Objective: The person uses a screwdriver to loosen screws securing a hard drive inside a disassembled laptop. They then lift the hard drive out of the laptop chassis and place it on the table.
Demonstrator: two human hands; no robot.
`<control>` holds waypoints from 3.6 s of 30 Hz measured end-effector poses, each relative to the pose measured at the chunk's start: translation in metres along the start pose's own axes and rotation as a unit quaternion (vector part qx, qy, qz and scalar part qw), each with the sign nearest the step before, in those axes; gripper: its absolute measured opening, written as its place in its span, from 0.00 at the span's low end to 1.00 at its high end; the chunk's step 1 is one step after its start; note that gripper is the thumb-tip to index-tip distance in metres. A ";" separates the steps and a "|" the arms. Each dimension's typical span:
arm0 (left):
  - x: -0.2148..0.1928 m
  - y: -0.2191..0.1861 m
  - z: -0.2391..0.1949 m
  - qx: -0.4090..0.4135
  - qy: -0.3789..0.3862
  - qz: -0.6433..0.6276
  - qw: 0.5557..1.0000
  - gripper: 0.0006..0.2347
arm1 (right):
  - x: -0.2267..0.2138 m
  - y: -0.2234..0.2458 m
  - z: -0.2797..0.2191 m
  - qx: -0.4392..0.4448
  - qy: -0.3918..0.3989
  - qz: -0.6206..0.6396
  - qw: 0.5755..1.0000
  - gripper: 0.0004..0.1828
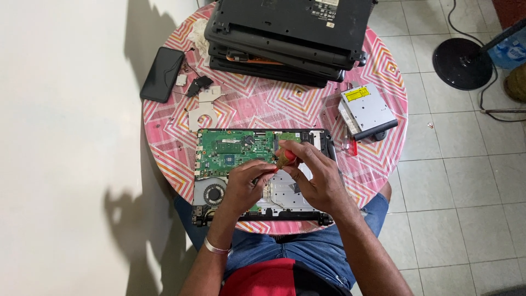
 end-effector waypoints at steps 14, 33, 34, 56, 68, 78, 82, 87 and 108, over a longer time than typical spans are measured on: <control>-0.001 -0.006 -0.006 0.085 -0.038 -0.008 0.996 0.08 | 0.001 0.022 0.005 -0.024 0.005 -0.030 0.999 0.17; -0.009 -0.025 0.003 0.093 -0.074 0.075 0.990 0.02 | 0.005 0.019 0.010 -0.030 0.022 0.021 0.999 0.13; -0.010 -0.028 0.003 0.091 -0.076 0.079 0.990 0.02 | 0.007 0.020 0.010 -0.032 0.025 0.024 0.999 0.13; -0.013 -0.042 0.019 0.065 -0.065 0.033 0.995 0.09 | -0.001 0.038 0.005 -0.037 0.022 0.055 0.998 0.14; -0.012 -0.033 0.015 0.033 -0.053 -0.015 0.998 0.09 | 0.004 0.032 0.007 -0.059 0.043 0.041 0.996 0.11; -0.011 -0.033 0.016 0.043 -0.102 0.023 0.994 0.09 | 0.005 0.013 0.001 -0.031 -0.010 0.005 0.999 0.16; -0.002 -0.036 0.021 0.030 -0.093 0.055 0.994 0.10 | 0.003 0.012 0.002 0.003 -0.020 0.034 0.999 0.18; 0.002 -0.037 0.024 0.062 -0.072 0.105 0.990 0.07 | -0.002 0.018 0.002 -0.036 -0.025 -0.014 0.999 0.16; -0.001 -0.053 0.033 0.066 0.015 0.075 0.995 0.22 | -0.001 0.042 0.011 0.008 0.046 0.037 0.998 0.22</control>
Point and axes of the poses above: each hand's wrist, its own z-axis towards the middle knuckle, its own x-axis out of the palm, y = z × x, the point moved 8 cm from there along z, towards the middle knuckle, and after that the axes turned 13 degrees about x, right-handed, at the moved point
